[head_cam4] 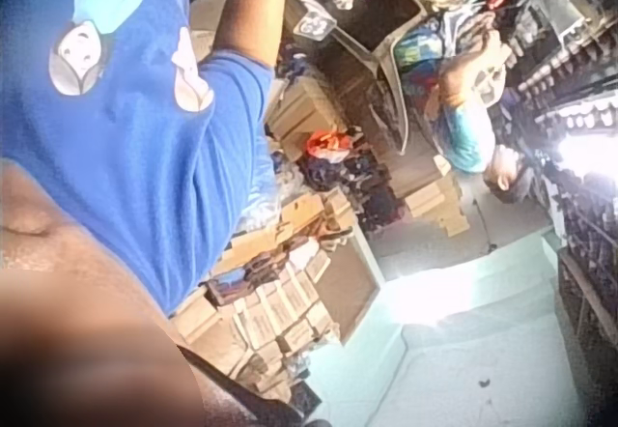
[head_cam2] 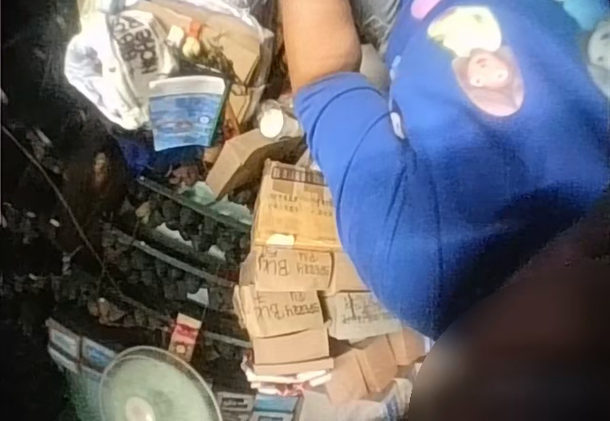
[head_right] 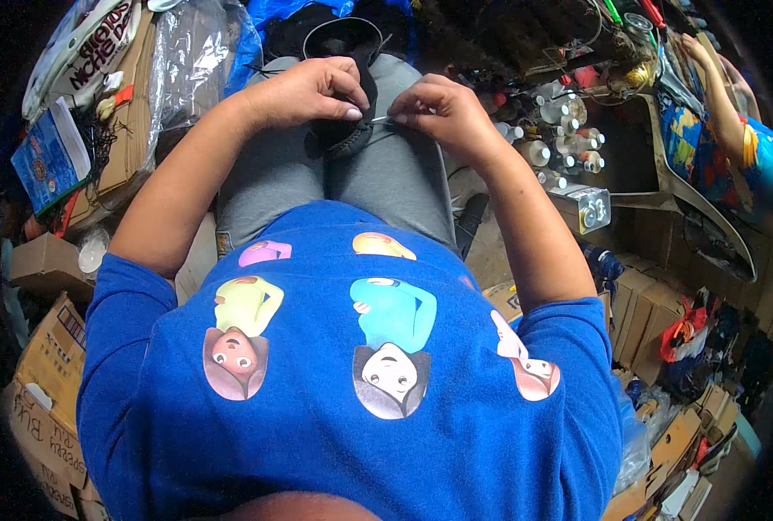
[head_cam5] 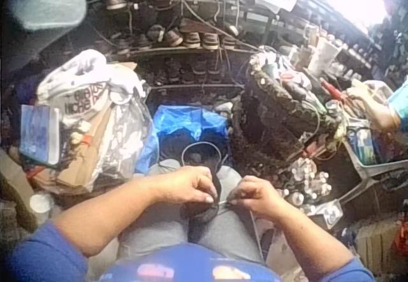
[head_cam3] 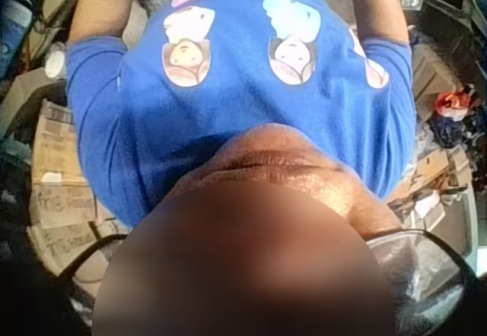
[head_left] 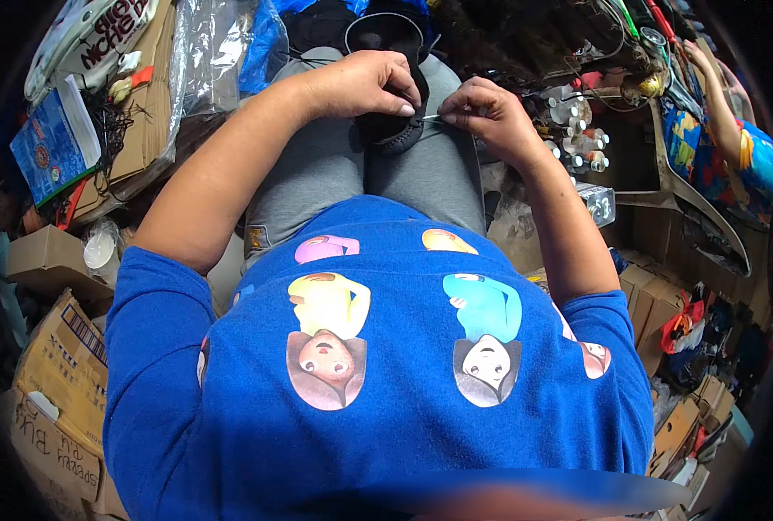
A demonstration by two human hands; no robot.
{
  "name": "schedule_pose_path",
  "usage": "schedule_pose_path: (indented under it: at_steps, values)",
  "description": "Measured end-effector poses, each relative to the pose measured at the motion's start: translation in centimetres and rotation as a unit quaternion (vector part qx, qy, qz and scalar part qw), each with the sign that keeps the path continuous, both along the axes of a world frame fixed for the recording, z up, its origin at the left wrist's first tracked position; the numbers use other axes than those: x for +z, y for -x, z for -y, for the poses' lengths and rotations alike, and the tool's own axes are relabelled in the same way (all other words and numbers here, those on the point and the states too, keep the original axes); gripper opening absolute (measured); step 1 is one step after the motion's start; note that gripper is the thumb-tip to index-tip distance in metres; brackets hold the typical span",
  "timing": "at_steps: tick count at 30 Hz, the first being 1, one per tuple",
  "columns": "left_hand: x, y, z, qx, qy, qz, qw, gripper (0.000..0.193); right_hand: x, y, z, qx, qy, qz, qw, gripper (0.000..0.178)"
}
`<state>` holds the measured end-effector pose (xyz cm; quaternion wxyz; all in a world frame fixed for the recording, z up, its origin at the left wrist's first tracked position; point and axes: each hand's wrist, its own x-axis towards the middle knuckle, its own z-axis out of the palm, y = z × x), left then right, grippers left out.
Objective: Hand-sewing the upper part of a black shoe using a needle and black thread.
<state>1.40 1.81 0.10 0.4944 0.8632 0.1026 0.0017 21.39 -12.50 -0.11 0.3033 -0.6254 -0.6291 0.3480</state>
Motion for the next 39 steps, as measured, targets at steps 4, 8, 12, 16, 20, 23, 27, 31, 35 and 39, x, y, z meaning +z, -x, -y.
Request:
schedule_pose_path:
  at_steps: [4,8,12,16,20,23,27,31,35,39]
  values:
    - [-0.5,0.1,0.0,-0.006,0.03,0.007,1.0,0.019,0.3,0.8,-0.1,0.023,-0.005,0.028,0.999,0.016]
    - [0.0,0.1,-0.3,-0.022,0.05,0.003,0.999,0.02,-0.4,1.5,0.3,0.015,-0.023,-0.003,1.0,0.018]
    - [0.7,0.3,-0.4,-0.072,0.018,-0.036,0.997,0.027,-0.1,2.7,1.7,-0.016,-0.051,0.024,0.998,0.021]
    - [1.1,0.3,0.0,-0.077,0.0,-0.073,0.994,0.034,0.8,3.3,2.3,0.001,-0.084,0.101,0.991,0.023]
    - [0.5,0.0,-0.3,-0.104,-0.01,-0.067,0.992,0.036,2.7,3.8,1.8,0.076,-0.095,0.252,0.96,0.02]
    - [0.3,-0.1,-0.3,-0.102,-0.026,-0.077,0.991,0.034,4.6,4.0,0.4,0.165,-0.06,0.32,0.931,0.016]
    - [-0.8,-0.6,-0.6,-0.063,-0.018,-0.011,0.998,0.027,3.7,4.6,-0.9,0.175,-0.052,0.322,0.929,0.015]
    - [-1.5,-0.4,-0.9,-0.014,-0.006,0.046,0.999,0.026,3.6,4.0,-1.0,0.147,0.032,0.233,0.961,0.017]
    - [-2.0,-0.6,0.0,0.029,-0.086,0.062,0.994,0.021,2.0,4.9,-1.5,0.113,0.016,0.246,0.962,0.016]
    - [-0.6,1.6,3.6,0.206,-0.23,0.079,0.948,0.039,1.7,3.9,-0.4,0.036,0.006,0.112,0.993,0.021]
